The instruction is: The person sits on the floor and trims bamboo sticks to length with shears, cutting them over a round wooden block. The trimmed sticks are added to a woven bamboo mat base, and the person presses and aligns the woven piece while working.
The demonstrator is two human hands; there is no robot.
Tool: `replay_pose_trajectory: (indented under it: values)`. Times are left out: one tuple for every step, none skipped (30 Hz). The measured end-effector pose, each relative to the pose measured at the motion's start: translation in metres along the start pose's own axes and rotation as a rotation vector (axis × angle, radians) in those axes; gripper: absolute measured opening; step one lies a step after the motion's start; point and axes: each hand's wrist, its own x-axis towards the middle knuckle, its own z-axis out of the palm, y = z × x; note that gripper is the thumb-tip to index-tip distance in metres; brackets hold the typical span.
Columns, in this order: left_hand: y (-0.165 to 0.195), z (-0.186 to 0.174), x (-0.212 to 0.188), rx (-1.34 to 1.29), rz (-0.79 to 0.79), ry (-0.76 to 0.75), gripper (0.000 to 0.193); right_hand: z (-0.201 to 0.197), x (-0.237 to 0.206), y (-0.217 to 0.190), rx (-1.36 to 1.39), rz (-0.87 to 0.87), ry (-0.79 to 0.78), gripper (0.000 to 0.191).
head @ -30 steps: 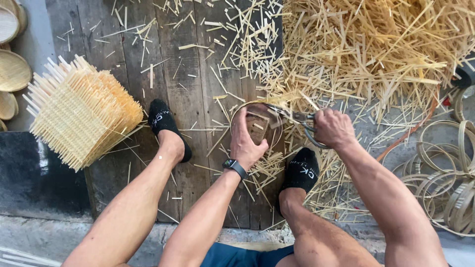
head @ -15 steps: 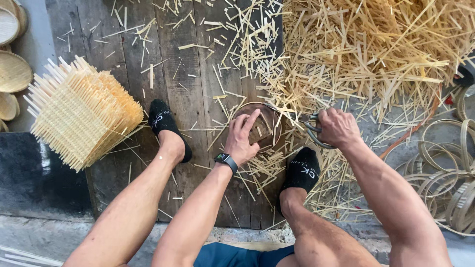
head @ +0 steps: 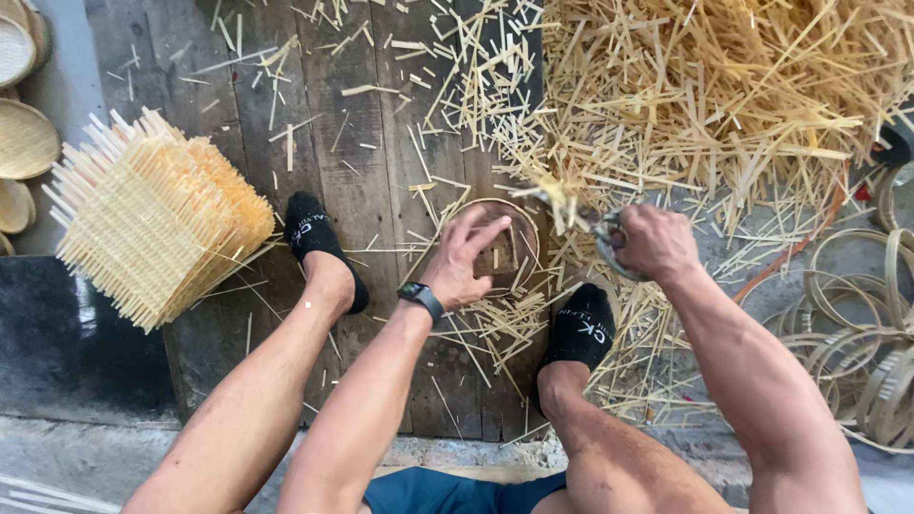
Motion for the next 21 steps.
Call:
replay_pose_trajectory:
  values:
    - [-0.007,0.005,0.001,-0.222,-0.030,0.115,0.095,0.005,-0.003,0.008,0.045,0.000,0.077,0.032]
    - [-0.014,0.010,0.003,-0.445,-0.060,0.231,0.094,0.009,-0.005,0.015,0.040,0.121,0.076,0.035]
    - [-0.022,0.015,0.006,-0.668,-0.091,0.346,0.095,0.013,-0.007,0.020,0.036,0.242,0.074,0.039]
    - [-0.032,0.019,0.012,-0.630,-0.277,0.331,0.076,0.015,-0.010,0.024,0.031,0.363,0.073,0.042]
    - [-0.043,0.021,0.019,-0.588,-0.466,0.312,0.061,0.020,-0.014,0.028,-0.070,0.364,0.156,0.054]
    - [-0.052,0.024,0.022,-0.542,-0.656,0.286,0.056,0.022,-0.019,0.028,-0.169,0.362,0.237,0.067]
    - [-0.058,0.028,0.025,-0.505,-0.702,0.283,0.054,0.023,-0.024,0.025,-0.265,0.361,0.323,0.082]
    - [-0.062,0.032,0.027,-0.466,-0.746,0.279,0.053,0.023,-0.030,0.020,-0.067,0.303,0.358,0.064]
    - [-0.065,0.036,0.029,-0.427,-0.788,0.272,0.051,0.023,-0.037,0.012,0.131,0.246,0.391,0.048]
    - [-0.065,0.040,0.031,-0.453,-0.737,0.243,0.050,0.021,-0.044,0.001,0.327,0.189,0.420,0.037]
    - [-0.062,0.044,0.031,-0.481,-0.688,0.216,0.048,0.017,-0.044,-0.011,0.451,0.153,0.276,0.042]
    - [-0.059,0.047,0.031,-0.506,-0.639,0.189,0.047,0.013,-0.039,-0.027,0.575,0.116,0.130,0.048]
    - [-0.055,0.050,0.031,-0.355,-0.560,0.301,0.047,0.010,-0.035,-0.044,0.718,0.134,0.045,0.047]
    - [-0.049,0.053,0.031,-0.202,-0.474,0.411,0.048,0.005,-0.031,-0.057,0.859,0.146,-0.040,0.046]
    - [-0.046,0.055,0.031,-0.047,-0.381,0.519,0.050,0.001,-0.025,-0.070,0.861,0.103,-0.026,0.046]
    - [-0.042,0.056,0.032,-0.096,-0.452,0.483,0.045,-0.002,-0.018,-0.083,0.863,0.059,-0.009,0.045]
    - [-0.040,0.056,0.032,-0.145,-0.520,0.444,0.040,-0.004,-0.014,-0.092,0.867,0.016,0.009,0.045]
    - [-0.038,0.057,0.033,-0.192,-0.592,0.401,0.035,-0.006,-0.011,-0.097,0.869,0.068,0.002,0.043]
    - [-0.037,0.057,0.033,-0.337,-0.671,0.350,0.033,-0.007,-0.008,-0.101,0.871,0.121,-0.004,0.040]
    - [-0.035,0.059,0.034,-0.482,-0.747,0.296,0.031,-0.007,-0.007,-0.101,0.873,0.172,-0.011,0.038]
    - [-0.033,0.060,0.034,-0.628,-0.821,0.238,0.029,-0.007,-0.007,-0.098,0.891,0.130,-0.037,0.034]
